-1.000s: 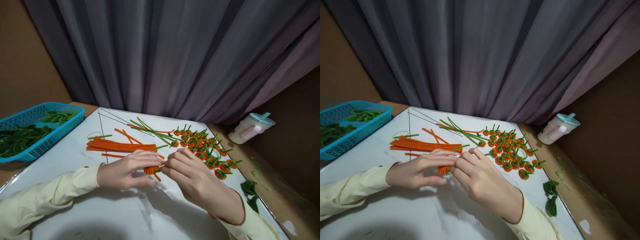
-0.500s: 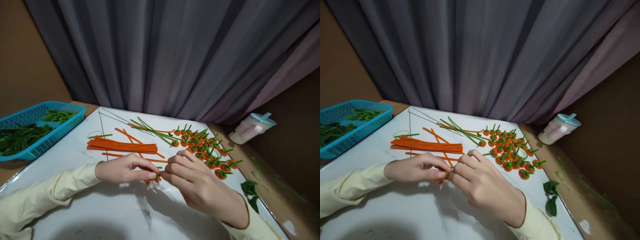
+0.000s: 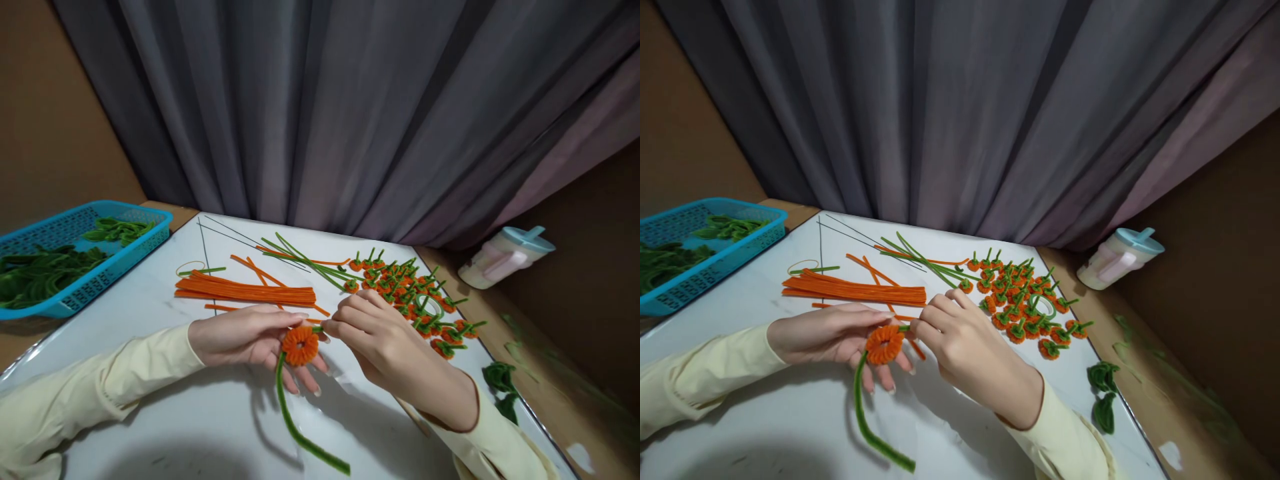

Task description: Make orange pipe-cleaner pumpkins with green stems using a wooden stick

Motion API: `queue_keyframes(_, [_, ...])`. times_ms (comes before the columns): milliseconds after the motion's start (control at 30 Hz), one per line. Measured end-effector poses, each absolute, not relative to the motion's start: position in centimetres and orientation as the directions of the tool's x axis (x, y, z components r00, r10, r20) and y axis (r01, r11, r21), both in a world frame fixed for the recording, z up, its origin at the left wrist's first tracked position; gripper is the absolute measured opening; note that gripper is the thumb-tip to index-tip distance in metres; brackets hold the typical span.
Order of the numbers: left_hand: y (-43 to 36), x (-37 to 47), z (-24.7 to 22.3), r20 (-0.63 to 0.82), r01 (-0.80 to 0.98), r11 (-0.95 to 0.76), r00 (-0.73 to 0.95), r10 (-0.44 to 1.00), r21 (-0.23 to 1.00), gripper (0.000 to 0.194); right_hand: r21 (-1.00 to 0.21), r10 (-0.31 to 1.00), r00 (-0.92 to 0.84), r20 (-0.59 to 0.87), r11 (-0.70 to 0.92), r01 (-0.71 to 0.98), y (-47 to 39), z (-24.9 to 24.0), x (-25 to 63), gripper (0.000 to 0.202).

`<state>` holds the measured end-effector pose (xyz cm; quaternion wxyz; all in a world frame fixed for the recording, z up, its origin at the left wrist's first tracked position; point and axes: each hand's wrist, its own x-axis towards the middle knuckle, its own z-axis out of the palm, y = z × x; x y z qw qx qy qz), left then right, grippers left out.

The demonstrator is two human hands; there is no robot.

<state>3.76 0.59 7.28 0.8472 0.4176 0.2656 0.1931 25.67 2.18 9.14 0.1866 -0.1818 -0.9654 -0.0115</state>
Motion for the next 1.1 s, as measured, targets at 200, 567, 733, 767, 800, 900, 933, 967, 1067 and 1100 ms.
queue_keyframes(200, [0.4, 3.8, 7.8, -0.299, -0.065, 0.537, 0.772, 0.561, 0.841, 0.026, -0.053, 0.370, -0.864, 0.341, 0.926, 0.375, 2.5, 8.8, 25.8, 0.023])
queue_keyframes(567, [0.0, 4.2, 7.3, -0.190, 0.009, 0.240, 0.641, 0.743, 0.971, 0.024, -0.370, 0.471, -0.843, 0.261, 0.855, 0.363, 2.2, 9.3, 25.4, 0.018])
queue_keyframes(733, [-0.6, 3.8, 7.2, -0.121, -0.018, 0.177, 0.666, 0.736, 0.984, 0.019, -0.693, 0.615, -0.767, 0.185, 0.635, 0.341, 1.9, 9.9, 24.9, 0.015])
queue_keyframes(767, [-0.7, 3.7, 7.2, -0.109, -0.020, 0.167, 0.681, 0.724, 0.986, 0.018, -0.764, 0.633, -0.763, 0.131, 0.555, 0.330, 2.0, 9.9, 24.7, 0.014])
queue_keyframes(800, [-0.8, 3.6, 7.2, -0.096, -0.020, 0.153, 0.696, 0.712, 0.988, 0.018, -0.830, 0.644, -0.762, 0.065, 0.460, 0.317, 2.0, 9.8, 24.5, 0.014])
queue_keyframes(900, [-1.1, 3.4, 7.0, -0.074, -0.010, 0.118, 0.729, 0.681, 0.993, 0.018, -0.961, 0.610, -0.780, -0.136, 0.111, 0.254, 2.5, 8.9, 24.0, 0.018])
queue_keyframes(933, [-1.1, 3.3, 7.0, -0.071, -0.005, 0.110, 0.737, 0.672, 0.994, 0.018, -0.974, 0.583, -0.792, -0.182, 0.004, 0.226, 2.7, 8.5, 23.8, 0.021])
queue_keyframes(967, [-1.1, 3.3, 7.0, -0.075, 0.004, 0.107, 0.744, 0.664, 0.994, 0.018, -0.976, 0.552, -0.806, -0.213, -0.078, 0.204, 2.8, 8.1, 23.7, 0.024])
queue_keyframes(1067, [-0.8, 3.3, 7.1, -0.085, 0.082, 0.036, 0.737, 0.670, 0.996, 0.017, -0.978, 0.539, -0.816, -0.211, -0.120, 0.173, 3.2, 7.7, 23.7, 0.026])
queue_keyframes(1100, [-0.5, 3.2, 7.2, -0.067, 0.141, -0.044, 0.696, 0.715, 0.989, 0.017, -0.982, 0.567, -0.804, -0.182, -0.062, 0.178, 3.3, 7.8, 23.8, 0.024])
